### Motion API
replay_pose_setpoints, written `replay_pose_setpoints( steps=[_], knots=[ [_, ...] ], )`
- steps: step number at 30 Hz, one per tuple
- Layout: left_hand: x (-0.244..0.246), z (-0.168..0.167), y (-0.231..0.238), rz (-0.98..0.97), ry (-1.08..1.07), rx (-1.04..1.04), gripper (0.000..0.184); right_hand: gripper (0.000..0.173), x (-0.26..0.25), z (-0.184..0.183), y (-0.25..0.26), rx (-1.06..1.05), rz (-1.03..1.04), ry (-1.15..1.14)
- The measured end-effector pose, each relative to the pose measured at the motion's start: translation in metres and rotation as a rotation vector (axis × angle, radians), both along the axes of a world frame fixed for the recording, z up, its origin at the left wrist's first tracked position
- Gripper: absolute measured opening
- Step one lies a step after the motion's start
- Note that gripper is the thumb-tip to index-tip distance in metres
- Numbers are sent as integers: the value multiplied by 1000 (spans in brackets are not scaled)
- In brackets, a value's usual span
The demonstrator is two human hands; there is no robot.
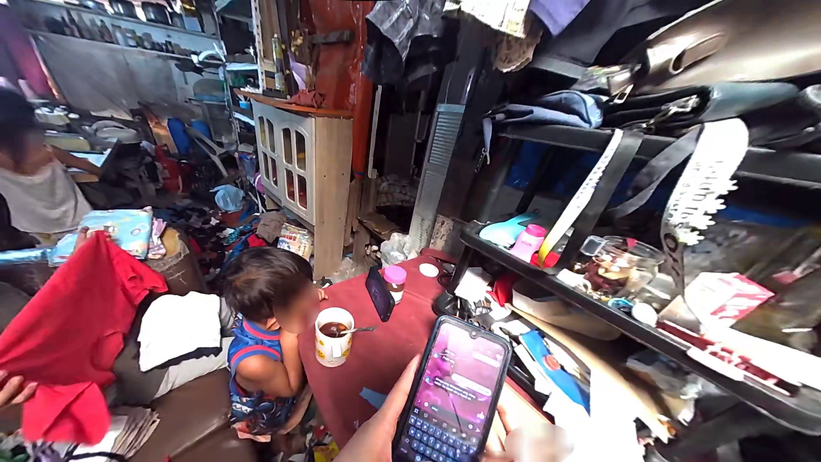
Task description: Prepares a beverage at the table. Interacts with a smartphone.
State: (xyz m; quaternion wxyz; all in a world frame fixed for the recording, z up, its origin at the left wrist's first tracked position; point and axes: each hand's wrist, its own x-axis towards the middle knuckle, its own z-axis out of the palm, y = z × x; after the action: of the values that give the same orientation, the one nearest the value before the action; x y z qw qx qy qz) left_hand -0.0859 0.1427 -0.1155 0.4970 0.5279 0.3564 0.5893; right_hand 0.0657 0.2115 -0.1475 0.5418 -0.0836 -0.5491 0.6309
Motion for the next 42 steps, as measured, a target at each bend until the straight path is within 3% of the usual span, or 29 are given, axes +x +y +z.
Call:
replay_pose_setpoints(
  steps=[11, 16, 22, 27, 30, 42],
  knots=[
    [-5, -3, 1, -138, -113, -3, 93, 89, -4, 9, -8, 42, -95, -53],
    [-1, 0, -1, -127, -112, -7, 81, 86, -13, 11, -10, 39, -282, -122],
    [-1, 1, 0, -93, -76, -36, 72, 86, -2, 7, -6, 78, -157, -105],
    [-1, -1, 1, -58, -50, 6, 96, 89, 0, 3, -4, 59, -46, -65],
    [-1, -3, 2, -32, -16, 31, 101, 92, -1, 5, -5, 60, -38, -59],
    [-4, 1, 1, -112, -103, -29, 81, 90, 4, 7, -6, 84, -5, -23]
  ],
)
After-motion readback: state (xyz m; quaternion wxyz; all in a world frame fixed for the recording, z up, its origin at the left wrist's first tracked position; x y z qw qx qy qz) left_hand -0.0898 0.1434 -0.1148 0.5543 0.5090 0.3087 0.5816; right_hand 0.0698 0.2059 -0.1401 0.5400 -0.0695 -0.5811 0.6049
